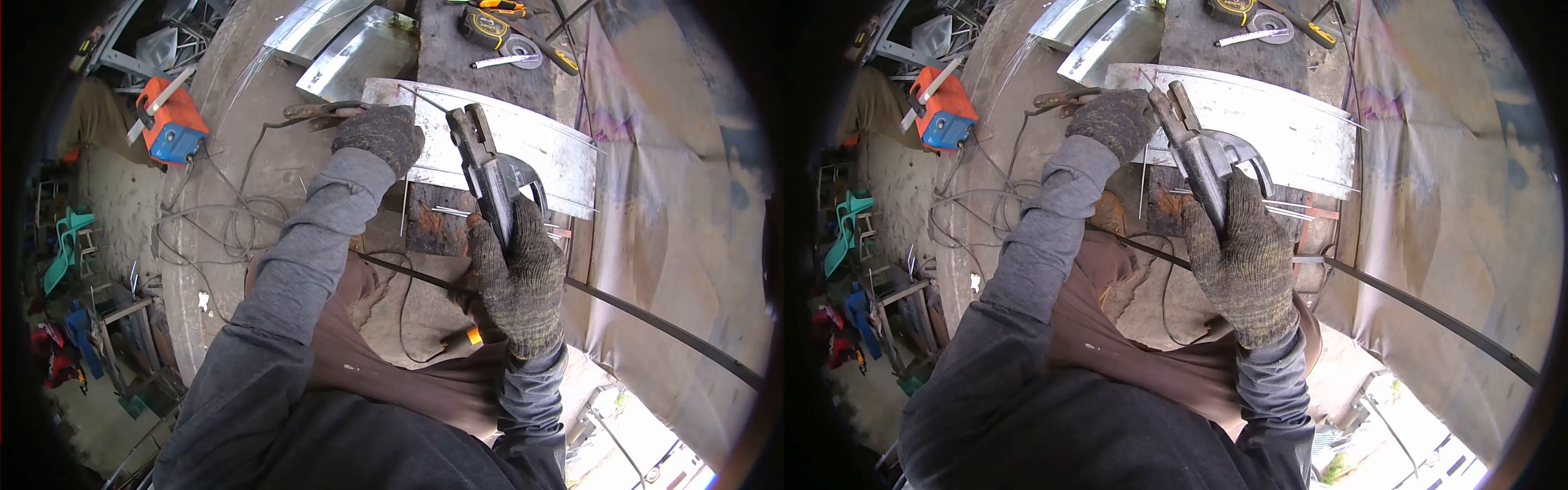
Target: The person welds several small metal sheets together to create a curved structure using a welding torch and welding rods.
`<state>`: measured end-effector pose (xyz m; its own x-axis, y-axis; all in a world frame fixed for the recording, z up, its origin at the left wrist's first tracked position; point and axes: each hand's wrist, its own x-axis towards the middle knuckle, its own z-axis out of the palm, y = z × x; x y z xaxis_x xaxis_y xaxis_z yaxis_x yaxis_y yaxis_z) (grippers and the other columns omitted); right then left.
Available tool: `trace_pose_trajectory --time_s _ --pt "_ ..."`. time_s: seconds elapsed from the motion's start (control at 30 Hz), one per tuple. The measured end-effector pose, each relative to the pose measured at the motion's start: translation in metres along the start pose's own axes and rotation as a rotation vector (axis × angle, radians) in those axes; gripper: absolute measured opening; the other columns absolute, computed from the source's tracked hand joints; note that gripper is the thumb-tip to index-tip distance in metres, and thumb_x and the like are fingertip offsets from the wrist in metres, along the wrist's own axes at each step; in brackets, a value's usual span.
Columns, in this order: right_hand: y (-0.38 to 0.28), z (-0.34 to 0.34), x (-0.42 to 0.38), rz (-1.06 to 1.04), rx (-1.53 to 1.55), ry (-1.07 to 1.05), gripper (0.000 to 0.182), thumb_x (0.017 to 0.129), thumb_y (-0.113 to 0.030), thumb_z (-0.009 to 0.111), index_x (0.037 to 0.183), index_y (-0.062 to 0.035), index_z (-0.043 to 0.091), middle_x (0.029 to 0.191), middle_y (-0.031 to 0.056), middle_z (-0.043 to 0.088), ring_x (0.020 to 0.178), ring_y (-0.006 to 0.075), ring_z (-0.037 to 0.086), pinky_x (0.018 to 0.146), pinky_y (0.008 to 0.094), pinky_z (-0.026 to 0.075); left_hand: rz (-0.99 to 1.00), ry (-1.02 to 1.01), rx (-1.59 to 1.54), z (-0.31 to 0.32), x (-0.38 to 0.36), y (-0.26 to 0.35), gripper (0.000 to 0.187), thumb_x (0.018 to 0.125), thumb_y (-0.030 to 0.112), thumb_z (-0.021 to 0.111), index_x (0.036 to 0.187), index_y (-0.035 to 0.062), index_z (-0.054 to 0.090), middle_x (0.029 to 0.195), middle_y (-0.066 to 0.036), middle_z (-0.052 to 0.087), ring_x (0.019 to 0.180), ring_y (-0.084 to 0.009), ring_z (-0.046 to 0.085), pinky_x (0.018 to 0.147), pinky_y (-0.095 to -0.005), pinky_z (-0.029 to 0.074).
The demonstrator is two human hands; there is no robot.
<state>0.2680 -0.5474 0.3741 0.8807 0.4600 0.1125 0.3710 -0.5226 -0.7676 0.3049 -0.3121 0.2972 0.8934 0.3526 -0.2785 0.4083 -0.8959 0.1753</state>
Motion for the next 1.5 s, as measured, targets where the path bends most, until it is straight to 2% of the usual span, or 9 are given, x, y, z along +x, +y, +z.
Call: trace_pose_trajectory --time_s 0.5,0.57,0.67,0.87,1.2,1.27,1.3,1.37,1.5 --pt "0.000 -0.002 0.000 -0.025 -0.194 -0.043 0.039 0.093 -0.029 0.068 0.116 0.0028 0.061 0.073 0.0121 0.067 0.059 0.0166 0.064 0.056 0.0317 0.050 -0.035 -0.073 -0.012 -0.012 -0.004 0.005 0.039 0.093 0.040 0.050 0.118 0.0139 0.066 0.122 -0.014 0.066 0.112 -0.0341 0.064 0.094 -0.0507 0.051" --pt "-0.002 -0.005 0.001 0.008 -0.139 -0.102 0.057 0.091 -0.027 0.067 0.126 0.0146 0.051 0.085 0.0289 0.067 0.072 0.0376 0.072 0.063 0.0423 0.058 -0.028 -0.048 -0.017 -0.003 0.001 0.000 0.039 0.093 0.040 0.050 0.118 0.0139 0.066 0.122 -0.014 0.066 0.112 -0.0341 0.064 0.094 -0.0506 0.051" --pt "-0.009 -0.008 0.005 0.124 -0.064 -0.176 0.057 0.091 -0.027 0.067 0.126 0.0147 0.051 0.085 0.0287 0.067 0.071 0.0375 0.071 0.062 0.0428 0.057 -0.009 -0.021 -0.036 0.007 0.006 -0.003 0.039 0.093 0.040 0.051 0.118 0.0139 0.066 0.122 -0.014 0.066 0.112 -0.0342 0.064 0.094 -0.0504 0.051" --pt "0.002 -0.004 0.000 -0.048 -0.159 -0.060 0.057 0.092 -0.028 0.068 0.125 0.0155 0.052 0.085 0.0288 0.067 0.072 0.0380 0.071 0.062 0.0428 0.057 -0.012 -0.015 -0.002 0.002 0.004 -0.001 0.040 0.093 0.040 0.050 0.118 0.0136 0.066 0.122 -0.015 0.066 0.112 -0.0346 0.064 0.094 -0.0505 0.051" --pt "0.001 -0.004 0.001 0.017 -0.117 -0.090 0.056 0.092 -0.028 0.068 0.124 0.0160 0.053 0.085 0.0294 0.068 0.076 0.0384 0.072 0.066 0.0428 0.058 -0.003 -0.001 -0.001 0.005 0.004 -0.002 0.039 0.096 0.043 0.049 0.115 0.0121 0.064 0.116 -0.014 0.067 0.107 -0.0347 0.065 0.092 -0.0499 0.051" --pt "0.001 -0.004 -0.001 0.024 -0.149 -0.090 0.038 0.095 -0.022 0.066 0.119 0.0065 0.059 0.083 0.0166 0.071 0.072 0.0214 0.071 0.064 0.0334 0.055 -0.009 -0.005 -0.001 0.005 0.004 -0.001 0.039 0.096 0.043 0.049 0.115 0.0119 0.064 0.115 -0.014 0.067 0.107 -0.0348 0.065 0.092 -0.0499 0.051" --pt "0.000 -0.004 0.000 0.024 -0.148 -0.090 0.038 0.095 -0.022 0.066 0.119 0.0065 0.059 0.083 0.0166 0.071 0.072 0.0214 0.071 0.064 0.0334 0.055 -0.015 -0.009 -0.002 0.004 0.003 -0.001 0.039 0.096 0.042 0.049 0.115 0.0117 0.064 0.115 -0.014 0.068 0.106 -0.0348 0.065 0.092 -0.0499 0.051" --pt "-0.002 -0.006 0.001 0.050 -0.136 -0.112 0.056 0.092 -0.027 0.068 0.124 0.0152 0.053 0.084 0.0279 0.068 0.076 0.0377 0.072 0.066 0.0428 0.057 -0.008 -0.006 0.002 0.004 0.003 -0.002 0.039 0.096 0.042 0.049 0.115 0.0117 0.064 0.116 -0.014 0.067 0.106 -0.0346 0.065 0.092 -0.0497 0.051" --pt "0.001 -0.005 -0.001 0.008 -0.109 -0.062 0.056 0.091 -0.028 0.068 0.125 0.0141 0.053 0.085 0.0265 0.068 0.075 0.0369 0.071 0.066 0.0424 0.057 -0.005 -0.010 0.010 0.005 0.004 -0.002 0.039 0.096 0.042 0.049 0.117 0.0117 0.063 0.117 -0.014 0.067 0.108 -0.0340 0.064 0.093 -0.0491 0.051"
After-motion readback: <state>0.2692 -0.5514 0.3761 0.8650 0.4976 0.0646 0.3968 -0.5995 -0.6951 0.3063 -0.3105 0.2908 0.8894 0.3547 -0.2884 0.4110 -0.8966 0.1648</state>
